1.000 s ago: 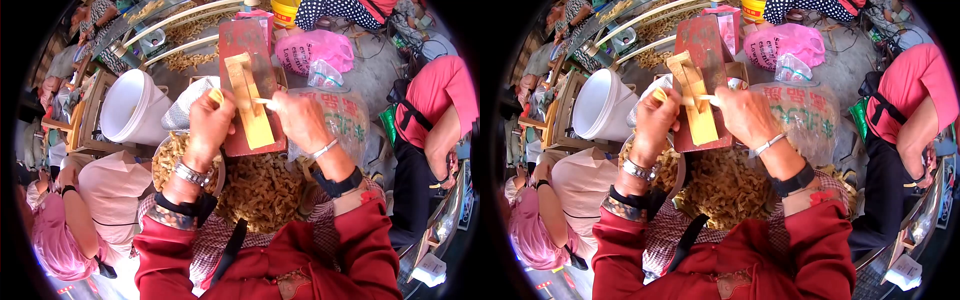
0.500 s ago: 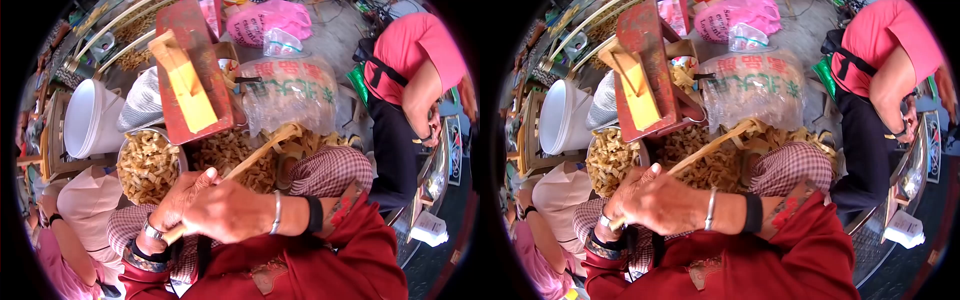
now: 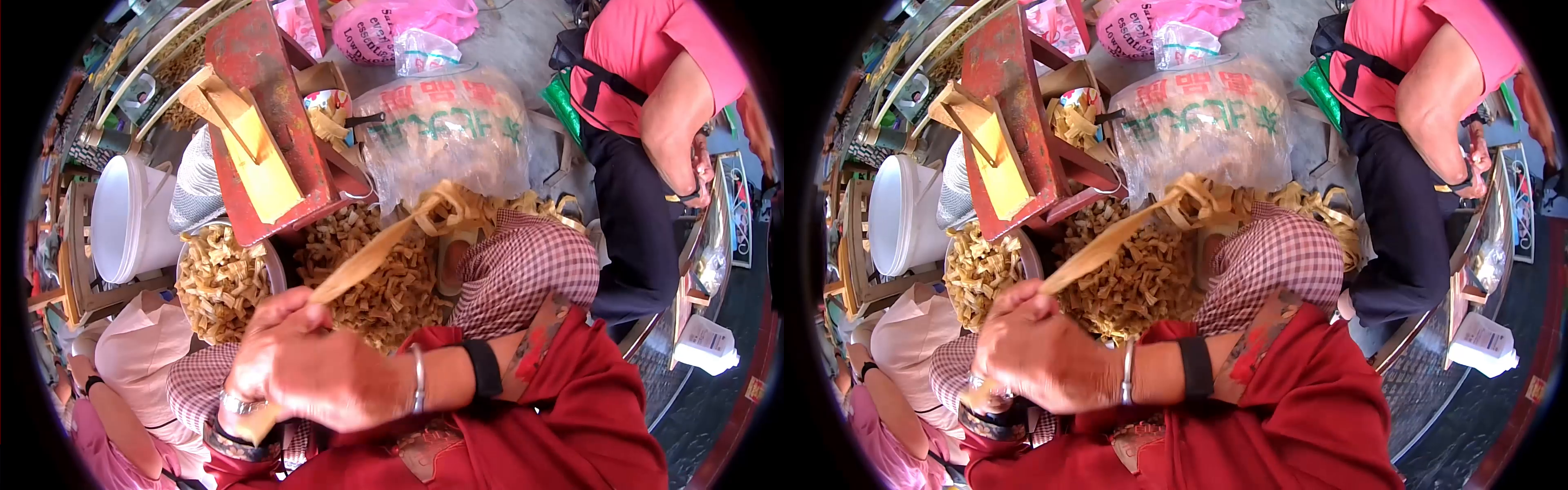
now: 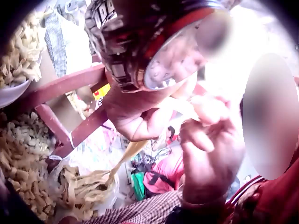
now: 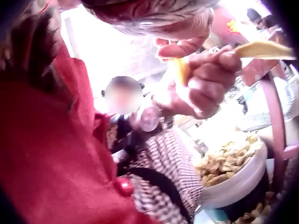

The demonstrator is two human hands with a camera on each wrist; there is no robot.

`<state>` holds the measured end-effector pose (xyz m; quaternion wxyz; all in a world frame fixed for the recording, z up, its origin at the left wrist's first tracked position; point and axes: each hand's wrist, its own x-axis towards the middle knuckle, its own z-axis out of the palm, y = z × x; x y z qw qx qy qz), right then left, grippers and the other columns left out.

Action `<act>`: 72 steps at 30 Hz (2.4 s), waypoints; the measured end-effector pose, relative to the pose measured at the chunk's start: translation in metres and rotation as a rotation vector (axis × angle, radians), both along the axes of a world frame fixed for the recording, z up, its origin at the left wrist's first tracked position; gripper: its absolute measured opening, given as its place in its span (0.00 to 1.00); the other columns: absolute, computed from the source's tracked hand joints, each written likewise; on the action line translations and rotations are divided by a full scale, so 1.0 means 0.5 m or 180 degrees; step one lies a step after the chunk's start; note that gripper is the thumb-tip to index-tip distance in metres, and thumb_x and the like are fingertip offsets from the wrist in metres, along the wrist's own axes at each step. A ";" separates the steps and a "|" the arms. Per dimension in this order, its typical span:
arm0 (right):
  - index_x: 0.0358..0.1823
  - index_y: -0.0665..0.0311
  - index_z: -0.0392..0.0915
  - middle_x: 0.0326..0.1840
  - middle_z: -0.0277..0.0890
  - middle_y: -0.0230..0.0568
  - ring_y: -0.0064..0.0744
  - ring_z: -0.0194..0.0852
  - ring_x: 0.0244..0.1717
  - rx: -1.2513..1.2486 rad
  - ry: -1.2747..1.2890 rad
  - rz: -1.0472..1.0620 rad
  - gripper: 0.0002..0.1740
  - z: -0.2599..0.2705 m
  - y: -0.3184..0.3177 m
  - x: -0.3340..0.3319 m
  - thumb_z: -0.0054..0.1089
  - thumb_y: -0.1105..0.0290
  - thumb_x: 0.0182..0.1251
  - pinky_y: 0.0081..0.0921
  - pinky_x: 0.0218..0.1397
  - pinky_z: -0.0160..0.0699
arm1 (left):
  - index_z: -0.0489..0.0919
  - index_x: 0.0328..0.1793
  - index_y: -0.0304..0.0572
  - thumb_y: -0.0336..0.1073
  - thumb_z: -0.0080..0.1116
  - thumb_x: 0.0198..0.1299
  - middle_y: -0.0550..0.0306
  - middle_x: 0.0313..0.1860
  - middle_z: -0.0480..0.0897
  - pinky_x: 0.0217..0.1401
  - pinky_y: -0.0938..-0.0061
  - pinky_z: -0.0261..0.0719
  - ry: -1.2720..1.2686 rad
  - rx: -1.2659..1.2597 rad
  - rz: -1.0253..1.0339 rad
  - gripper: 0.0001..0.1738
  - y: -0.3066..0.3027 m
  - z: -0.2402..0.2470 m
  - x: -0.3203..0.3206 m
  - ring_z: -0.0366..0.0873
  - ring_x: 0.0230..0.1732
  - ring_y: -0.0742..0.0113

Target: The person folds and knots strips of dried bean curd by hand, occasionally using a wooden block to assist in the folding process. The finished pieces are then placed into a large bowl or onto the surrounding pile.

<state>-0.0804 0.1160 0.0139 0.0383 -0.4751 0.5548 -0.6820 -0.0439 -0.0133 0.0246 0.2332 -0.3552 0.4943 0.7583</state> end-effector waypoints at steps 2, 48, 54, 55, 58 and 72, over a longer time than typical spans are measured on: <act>0.33 0.64 0.74 0.30 0.72 0.38 0.36 0.75 0.29 0.0087 -0.0204 -0.0678 0.01 -0.012 -0.006 -0.036 0.55 0.75 0.61 0.30 0.28 0.73 | 0.77 0.42 0.36 0.31 0.54 0.65 0.66 0.24 0.76 0.19 0.85 0.67 0.0921 -0.0302 0.0113 0.06 -0.012 0.005 0.037 0.71 0.20 0.79; 0.48 0.66 0.64 0.42 0.74 0.39 0.23 0.75 0.37 0.1284 -0.1835 0.0373 0.10 -0.063 0.031 -0.095 0.46 0.66 0.75 0.24 0.39 0.75 | 0.73 0.60 0.29 0.46 0.41 0.73 0.48 0.46 0.80 0.48 0.72 0.77 0.2256 -0.1844 -0.0109 0.25 0.002 -0.036 -0.009 0.79 0.44 0.62; 0.51 0.62 0.62 0.39 0.74 0.41 0.24 0.75 0.30 0.1094 -0.1213 0.0025 0.10 -0.054 0.033 -0.109 0.37 0.64 0.78 0.24 0.34 0.75 | 0.73 0.55 0.22 0.54 0.38 0.71 0.44 0.39 0.82 0.37 0.66 0.84 0.1718 0.0277 0.0432 0.34 0.007 -0.011 -0.016 0.82 0.37 0.58; 0.50 0.62 0.64 0.36 0.74 0.41 0.25 0.75 0.31 0.1015 -0.0323 -0.0233 0.10 -0.073 0.027 -0.116 0.37 0.64 0.78 0.24 0.36 0.75 | 0.73 0.57 0.23 0.55 0.36 0.72 0.46 0.38 0.81 0.41 0.63 0.85 0.1723 0.0666 0.0288 0.34 -0.007 -0.030 -0.011 0.82 0.37 0.57; 0.38 0.63 0.72 0.28 0.71 0.35 0.26 0.73 0.31 0.0974 -0.1363 -0.0127 0.14 -0.071 0.039 -0.104 0.42 0.62 0.76 0.26 0.39 0.72 | 0.73 0.56 0.24 0.55 0.36 0.72 0.48 0.37 0.81 0.41 0.61 0.85 0.1641 0.1073 0.0455 0.34 -0.016 -0.029 -0.016 0.81 0.36 0.60; 0.35 0.67 0.75 0.20 0.66 0.37 0.26 0.69 0.22 0.1866 -0.1445 0.0090 0.11 -0.093 0.053 -0.136 0.57 0.64 0.68 0.26 0.28 0.67 | 0.75 0.54 0.26 0.42 0.60 0.63 0.60 0.25 0.78 0.18 0.86 0.73 0.1792 -0.0808 0.0588 0.24 -0.043 -0.029 -0.013 0.71 0.17 0.81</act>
